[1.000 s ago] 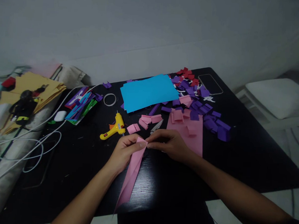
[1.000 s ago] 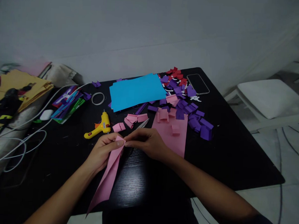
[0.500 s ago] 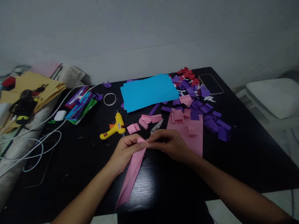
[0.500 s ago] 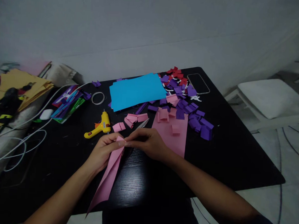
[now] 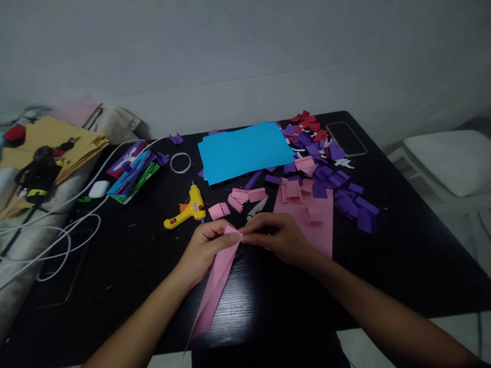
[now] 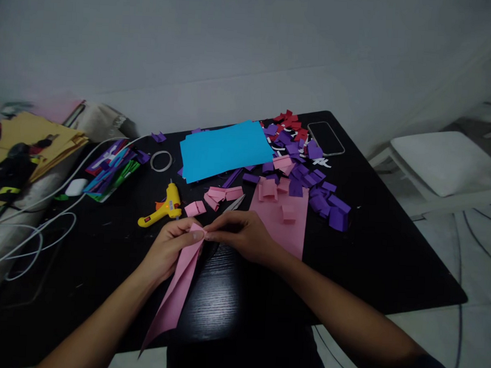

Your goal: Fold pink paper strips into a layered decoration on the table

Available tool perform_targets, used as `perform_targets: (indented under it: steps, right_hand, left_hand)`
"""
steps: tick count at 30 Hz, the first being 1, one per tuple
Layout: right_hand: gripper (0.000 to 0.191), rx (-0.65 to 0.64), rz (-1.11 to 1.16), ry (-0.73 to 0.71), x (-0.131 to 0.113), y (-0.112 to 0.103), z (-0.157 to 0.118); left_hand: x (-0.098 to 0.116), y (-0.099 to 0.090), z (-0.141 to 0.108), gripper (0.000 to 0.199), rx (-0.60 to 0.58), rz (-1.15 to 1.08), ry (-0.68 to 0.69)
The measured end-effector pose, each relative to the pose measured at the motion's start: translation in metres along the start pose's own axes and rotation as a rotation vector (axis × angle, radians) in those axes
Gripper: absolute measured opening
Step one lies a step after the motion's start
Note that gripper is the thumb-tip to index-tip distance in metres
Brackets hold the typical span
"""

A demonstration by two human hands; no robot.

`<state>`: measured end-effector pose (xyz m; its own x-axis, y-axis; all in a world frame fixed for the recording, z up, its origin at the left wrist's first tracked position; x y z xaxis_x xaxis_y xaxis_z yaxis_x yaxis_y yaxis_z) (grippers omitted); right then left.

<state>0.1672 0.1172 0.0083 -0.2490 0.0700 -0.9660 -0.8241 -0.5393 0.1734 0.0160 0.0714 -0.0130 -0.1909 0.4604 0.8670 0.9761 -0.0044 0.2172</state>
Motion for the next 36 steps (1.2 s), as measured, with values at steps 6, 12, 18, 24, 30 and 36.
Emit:
perform_targets:
  steps: [6, 12, 18, 24, 30, 36]
  right_hand:
    - [0.011, 0.001, 0.015, -0.006, 0.0017, 0.0004, 0.0003]
    - [0.012, -0.003, -0.008, 0.001, 0.0014, -0.0003, 0.0001]
    - [0.015, -0.004, -0.035, -0.008, 0.0, -0.0003, 0.0005]
    - [0.012, -0.003, -0.033, -0.003, 0.0, -0.0003, 0.0001]
    - [0.012, -0.005, -0.03, 0.015, 0.0023, -0.0008, -0.0003]
    - [0.009, -0.003, -0.005, 0.024, 0.0033, -0.0004, -0.0006]
  left_hand:
    - [0.0017, -0.0004, -0.001, 0.028, 0.003, 0.028, 0.029]
    - [0.0025, -0.0008, -0.0001, 0.027, 0.002, 0.056, 0.042]
    - [0.0033, -0.0007, -0.0003, 0.025, 0.003, 0.077, 0.066]
    - [0.0031, -0.0011, -0.0001, 0.024, -0.002, 0.092, 0.075]
    - [0.0023, -0.0012, 0.0006, 0.028, -0.003, 0.101, 0.068]
    - [0.0029, -0.0007, 0.0013, 0.027, -0.012, 0.093, 0.07]
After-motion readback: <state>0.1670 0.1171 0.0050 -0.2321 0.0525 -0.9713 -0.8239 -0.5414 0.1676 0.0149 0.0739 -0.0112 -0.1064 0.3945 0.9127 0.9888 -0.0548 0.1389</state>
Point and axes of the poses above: each hand's wrist, its own z-axis towards the middle knuckle, its own y-axis out of the palm, x = y × z, the point moved 7 cm from there along z, towards the middle knuckle, and after that the axes turned 7 degrees about -y, right-handed, at the moved point
